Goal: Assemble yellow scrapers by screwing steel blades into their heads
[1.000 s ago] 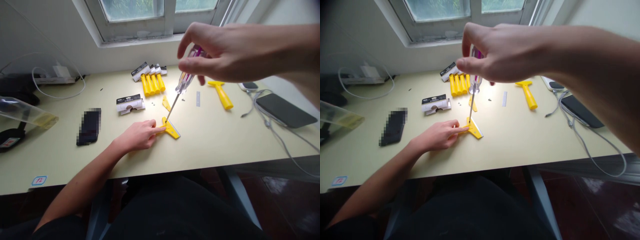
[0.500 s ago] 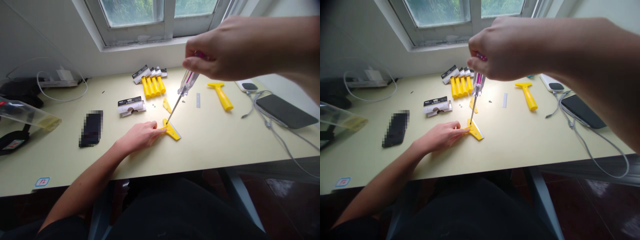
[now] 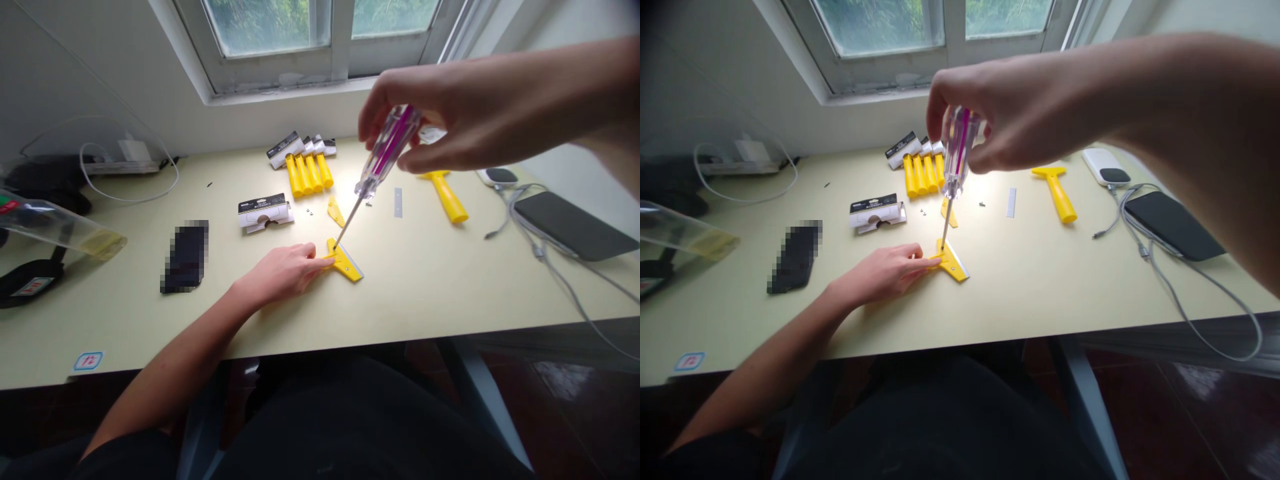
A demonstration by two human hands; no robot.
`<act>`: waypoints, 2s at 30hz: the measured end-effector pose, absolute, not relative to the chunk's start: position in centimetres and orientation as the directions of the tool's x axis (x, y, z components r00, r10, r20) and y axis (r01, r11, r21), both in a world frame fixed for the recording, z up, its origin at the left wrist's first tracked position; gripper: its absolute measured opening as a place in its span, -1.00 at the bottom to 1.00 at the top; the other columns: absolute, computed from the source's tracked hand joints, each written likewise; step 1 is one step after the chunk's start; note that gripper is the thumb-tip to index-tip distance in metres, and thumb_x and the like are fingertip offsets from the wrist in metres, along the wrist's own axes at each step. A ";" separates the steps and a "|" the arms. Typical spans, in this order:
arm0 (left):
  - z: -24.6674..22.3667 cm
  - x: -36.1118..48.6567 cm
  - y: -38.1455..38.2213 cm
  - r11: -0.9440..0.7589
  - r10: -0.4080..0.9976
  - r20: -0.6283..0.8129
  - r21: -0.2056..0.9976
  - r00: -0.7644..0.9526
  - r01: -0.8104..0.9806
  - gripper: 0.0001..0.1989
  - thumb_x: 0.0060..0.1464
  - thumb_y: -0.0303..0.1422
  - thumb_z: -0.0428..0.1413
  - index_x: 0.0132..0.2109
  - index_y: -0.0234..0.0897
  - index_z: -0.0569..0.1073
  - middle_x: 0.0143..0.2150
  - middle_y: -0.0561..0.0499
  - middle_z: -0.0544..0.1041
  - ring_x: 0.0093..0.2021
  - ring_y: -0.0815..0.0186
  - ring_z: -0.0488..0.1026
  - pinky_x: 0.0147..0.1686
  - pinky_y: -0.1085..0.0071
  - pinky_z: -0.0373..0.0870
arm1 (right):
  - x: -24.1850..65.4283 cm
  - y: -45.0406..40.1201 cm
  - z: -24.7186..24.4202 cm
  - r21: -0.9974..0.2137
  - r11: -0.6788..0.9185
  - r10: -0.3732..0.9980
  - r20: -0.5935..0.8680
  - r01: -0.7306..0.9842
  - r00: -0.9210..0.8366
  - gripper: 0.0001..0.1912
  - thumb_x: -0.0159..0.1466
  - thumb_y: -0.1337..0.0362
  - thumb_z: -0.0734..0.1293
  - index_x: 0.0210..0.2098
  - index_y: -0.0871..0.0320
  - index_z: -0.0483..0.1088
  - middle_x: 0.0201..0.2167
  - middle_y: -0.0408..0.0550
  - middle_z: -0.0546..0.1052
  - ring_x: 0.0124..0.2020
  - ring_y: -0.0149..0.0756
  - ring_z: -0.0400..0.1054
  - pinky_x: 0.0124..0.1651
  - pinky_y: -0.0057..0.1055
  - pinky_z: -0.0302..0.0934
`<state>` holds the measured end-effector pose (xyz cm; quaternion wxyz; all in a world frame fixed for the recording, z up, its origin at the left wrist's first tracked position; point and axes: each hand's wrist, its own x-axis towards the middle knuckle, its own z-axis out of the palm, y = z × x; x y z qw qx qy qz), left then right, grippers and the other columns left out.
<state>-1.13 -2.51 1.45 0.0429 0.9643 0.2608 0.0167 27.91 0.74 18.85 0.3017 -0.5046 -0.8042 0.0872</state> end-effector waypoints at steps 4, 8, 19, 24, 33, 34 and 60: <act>1.5 -1.2 -2.5 -0.861 0.504 0.011 0.090 0.864 0.501 -0.64 0.37 -0.25 -0.13 0.19 0.08 0.40 -0.26 0.02 0.39 -0.40 0.39 0.25 -0.48 0.43 -0.02 | 26.0 0.1 19.1 -0.037 0.388 0.895 0.255 0.921 -0.367 -0.55 0.26 -0.19 0.26 -0.31 0.07 0.42 -0.65 -0.18 0.31 -0.68 -0.48 0.16 -0.60 -0.43 -0.08; 1.5 -1.2 -2.5 -0.863 0.501 0.012 0.088 0.865 0.498 -0.64 0.37 -0.27 -0.12 0.21 0.10 0.38 -0.25 0.02 0.40 -0.40 0.39 0.26 -0.47 0.43 0.01 | 25.5 -0.1 19.4 -0.050 0.486 0.870 0.121 0.873 -0.477 -0.68 0.24 0.08 0.41 -0.03 -0.11 0.37 -0.45 -0.19 0.46 -0.64 -0.48 0.21 -0.72 -0.45 -0.06; 1.4 -1.3 -2.5 -0.865 0.499 0.016 0.072 0.867 0.497 -0.65 0.35 -0.29 -0.10 0.18 0.06 0.41 -0.26 0.02 0.40 -0.39 0.39 0.28 -0.48 0.44 0.04 | 25.3 -0.5 20.4 -0.002 0.476 0.879 0.018 0.879 -0.476 -0.73 0.18 0.19 0.47 -0.14 -0.16 0.41 -0.42 -0.28 0.51 -0.67 -0.50 0.27 -0.80 -0.51 0.03; 1.4 -1.3 -2.5 -0.865 0.499 0.015 0.073 0.866 0.497 -0.64 0.35 -0.28 -0.10 0.19 0.09 0.39 -0.26 0.03 0.40 -0.39 0.38 0.28 -0.48 0.43 0.03 | 25.6 -0.4 19.5 0.077 0.383 0.906 0.163 0.921 -0.390 -0.64 0.26 -0.12 0.30 -0.06 -0.09 0.35 -0.51 -0.16 0.46 -0.69 -0.41 0.23 -0.78 -0.44 0.02; 1.3 -1.2 -2.4 -0.864 0.499 0.024 0.087 0.866 0.496 -0.64 0.36 -0.28 -0.10 0.20 0.09 0.40 -0.26 0.02 0.40 -0.40 0.39 0.26 -0.48 0.43 -0.01 | 25.5 -0.6 20.2 0.088 0.324 0.942 0.061 0.942 -0.330 -0.62 0.26 -0.18 0.24 -0.06 -0.14 0.34 -0.37 -0.12 0.52 -0.63 -0.38 0.30 -0.77 -0.42 0.04; 1.3 -1.2 -2.4 -0.864 0.500 0.023 0.087 0.866 0.496 -0.64 0.36 -0.28 -0.10 0.20 0.09 0.40 -0.26 0.02 0.40 -0.40 0.39 0.26 -0.48 0.43 -0.01 | 25.7 -0.6 20.1 0.148 0.287 0.948 0.095 0.946 -0.303 -0.55 0.27 -0.25 0.16 -0.09 -0.12 0.35 -0.42 -0.11 0.49 -0.67 -0.38 0.24 -0.79 -0.40 -0.03; 1.6 -1.2 -2.5 -0.862 0.500 0.011 0.100 0.866 0.497 -0.63 0.36 -0.29 -0.11 0.21 0.09 0.39 -0.27 0.01 0.40 -0.39 0.39 0.28 -0.49 0.45 0.02 | 26.0 -1.0 19.7 -0.059 0.430 0.886 0.222 0.901 -0.408 -0.76 0.21 0.24 0.43 -0.14 -0.03 0.38 -0.40 -0.15 0.46 -0.48 -0.41 0.31 -0.58 -0.46 0.09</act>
